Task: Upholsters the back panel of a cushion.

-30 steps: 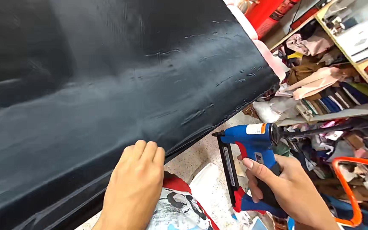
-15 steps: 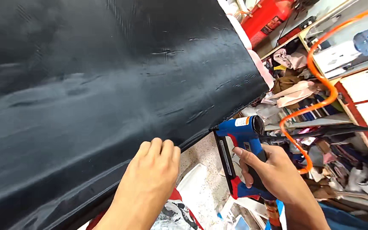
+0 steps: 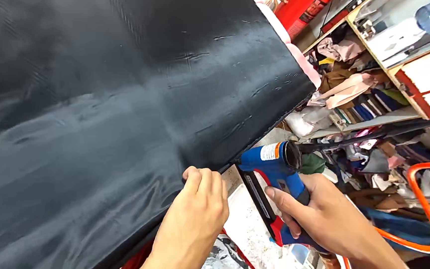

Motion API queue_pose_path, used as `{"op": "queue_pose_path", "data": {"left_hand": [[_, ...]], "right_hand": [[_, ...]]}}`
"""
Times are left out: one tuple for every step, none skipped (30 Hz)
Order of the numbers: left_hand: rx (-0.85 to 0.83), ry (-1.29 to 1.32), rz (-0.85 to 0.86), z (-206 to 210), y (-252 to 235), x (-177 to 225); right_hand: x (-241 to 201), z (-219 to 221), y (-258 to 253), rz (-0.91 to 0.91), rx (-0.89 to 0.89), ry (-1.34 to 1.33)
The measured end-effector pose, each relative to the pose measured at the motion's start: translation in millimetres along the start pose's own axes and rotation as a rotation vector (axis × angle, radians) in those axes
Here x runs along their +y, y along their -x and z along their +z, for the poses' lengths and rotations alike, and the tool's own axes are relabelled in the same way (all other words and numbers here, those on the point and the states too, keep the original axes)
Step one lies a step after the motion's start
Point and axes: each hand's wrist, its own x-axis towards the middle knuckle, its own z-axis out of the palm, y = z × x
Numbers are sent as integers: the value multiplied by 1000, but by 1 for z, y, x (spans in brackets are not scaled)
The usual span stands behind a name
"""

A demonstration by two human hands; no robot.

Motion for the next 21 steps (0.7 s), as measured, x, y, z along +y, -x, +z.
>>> {"op": "queue_pose_path", "data": {"left_hand": [[1, -1, 1, 0, 0, 0], [-1, -5, 1, 0, 0, 0], [-3, -5, -1, -1, 0, 0], [0, 6, -8, -1, 0, -1], [7, 38, -31, -1, 1, -2], [18, 84, -70, -3, 4, -4], [29, 139, -121, -5, 11, -9], [23, 194, -183, -10, 22, -15], [11, 232, -253, -16, 35, -21], [4, 268, -320, -26, 51, -25], [13, 318, -365, -37, 65, -27], [35, 391, -379, -49, 77, -26], [51, 488, -363, -60, 83, -21], [39, 628, -321, -68, 83, -12], [-12, 815, -259, -70, 77, -2], [-107, 1009, -197, -62, 65, 9], [-216, 1183, -166, -45, 50, 21], [-321, 1318, -171, -25, 35, 33], [-407, 1450, -216, -6, 19, 45], [-484, 1620, -294, 4, 3, 56], [-548, 1820, -392, 3, -12, 65]], "right_hand": [[-3, 5, 3, -25, -5, 16], [-6, 9, 5, -51, -5, 35], [-8, 13, 7, -68, -3, 51], [-9, 14, 9, -71, 1, 50], [-9, 14, 11, -65, 10, 30], [-8, 13, 14, -61, 19, -7], [-6, 10, 17, -63, 27, -43], [-4, 6, 22, -62, 29, -73], [-2, 0, 27, -53, 25, -102], [2, -6, 33, -34, 18, -131], [7, -11, 38, -22, 13, -154], [13, -16, 41, -29, 9, -170], [20, -19, 42, -57, 9, -169], [27, -21, 42, -112, 26, -142], [34, -23, 40, -193, 70, -86], [39, -24, 38, -292, 146, -18], [42, -24, 36, -401, 247, 41], [43, -22, 35, -505, 355, 83], [43, -20, 35, -589, 449, 103], [42, -17, 36, -649, 500, 90], [41, -13, 37, -706, 493, 15]]}}
